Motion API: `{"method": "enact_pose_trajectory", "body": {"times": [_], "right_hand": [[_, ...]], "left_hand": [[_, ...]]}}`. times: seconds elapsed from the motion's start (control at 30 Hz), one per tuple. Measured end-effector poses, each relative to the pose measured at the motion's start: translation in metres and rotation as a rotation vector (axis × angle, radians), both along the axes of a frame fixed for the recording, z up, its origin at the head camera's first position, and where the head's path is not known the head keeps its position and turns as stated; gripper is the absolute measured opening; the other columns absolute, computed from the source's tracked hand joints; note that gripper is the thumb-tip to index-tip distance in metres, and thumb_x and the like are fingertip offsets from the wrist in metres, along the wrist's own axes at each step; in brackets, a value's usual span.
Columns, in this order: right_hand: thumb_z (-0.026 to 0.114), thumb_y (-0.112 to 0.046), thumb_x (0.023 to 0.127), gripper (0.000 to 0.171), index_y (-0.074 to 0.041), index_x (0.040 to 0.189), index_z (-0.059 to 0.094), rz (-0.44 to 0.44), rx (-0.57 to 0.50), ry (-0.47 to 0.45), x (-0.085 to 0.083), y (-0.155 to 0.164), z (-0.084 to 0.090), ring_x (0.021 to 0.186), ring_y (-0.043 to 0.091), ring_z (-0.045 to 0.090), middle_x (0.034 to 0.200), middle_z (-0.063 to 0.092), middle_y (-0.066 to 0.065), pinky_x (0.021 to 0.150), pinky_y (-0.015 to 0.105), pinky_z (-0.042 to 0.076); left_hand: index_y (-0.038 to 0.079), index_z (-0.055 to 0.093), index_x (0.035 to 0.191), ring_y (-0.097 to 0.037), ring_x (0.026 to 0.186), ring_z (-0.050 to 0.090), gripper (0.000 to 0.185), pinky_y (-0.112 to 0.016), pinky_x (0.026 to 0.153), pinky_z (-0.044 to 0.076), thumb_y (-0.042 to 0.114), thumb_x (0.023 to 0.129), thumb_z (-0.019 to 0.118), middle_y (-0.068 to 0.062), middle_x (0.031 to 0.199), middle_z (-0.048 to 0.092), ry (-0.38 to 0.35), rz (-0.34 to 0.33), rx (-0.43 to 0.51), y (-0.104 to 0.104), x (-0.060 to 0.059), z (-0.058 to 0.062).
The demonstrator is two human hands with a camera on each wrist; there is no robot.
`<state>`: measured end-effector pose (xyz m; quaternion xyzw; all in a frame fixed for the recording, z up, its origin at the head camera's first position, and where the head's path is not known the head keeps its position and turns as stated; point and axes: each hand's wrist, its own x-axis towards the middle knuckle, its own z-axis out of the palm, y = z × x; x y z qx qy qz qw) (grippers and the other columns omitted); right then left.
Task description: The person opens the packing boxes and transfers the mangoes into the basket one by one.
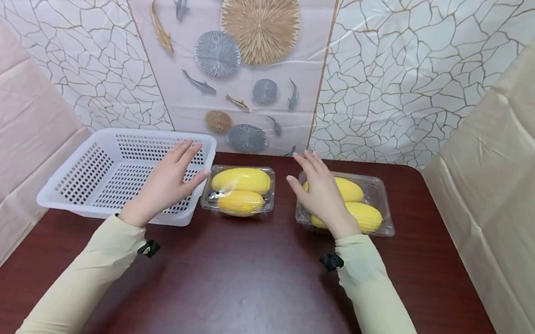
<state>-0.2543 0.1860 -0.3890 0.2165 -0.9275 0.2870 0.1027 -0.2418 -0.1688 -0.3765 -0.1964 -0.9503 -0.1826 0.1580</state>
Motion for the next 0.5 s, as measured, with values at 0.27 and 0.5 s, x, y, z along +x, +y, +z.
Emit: {"method": "enact_pose_trajectory", "body": {"times": [0.27,0.5], "right_hand": [[0.057,-0.039,0.103,0.060,-0.010,0.154,0.041,0.039,0.010,-0.018,-0.004,-0.022,-0.009,0.153,0.030,0.017,0.162,0.030,0.015,0.118,0.056,0.025],[0.059,-0.035,0.102,0.059,-0.010,0.153,0.044,0.061,0.050,-0.055,-0.004,-0.036,-0.019,0.152,0.032,0.018,0.161,0.031,0.016,0.119,0.055,0.023]], "left_hand": [[-0.001,0.044,0.150,-0.042,0.144,0.033,0.065,-0.055,0.116,0.029,0.040,0.102,0.058,-0.026,0.155,0.038,0.026,-0.057,-0.029,0.014,0.003,-0.011],[-0.002,0.053,0.143,-0.042,0.134,0.046,0.058,-0.052,0.114,0.035,0.036,0.100,0.062,-0.024,0.144,0.052,0.032,-0.129,-0.066,0.028,0.006,-0.023]]}}
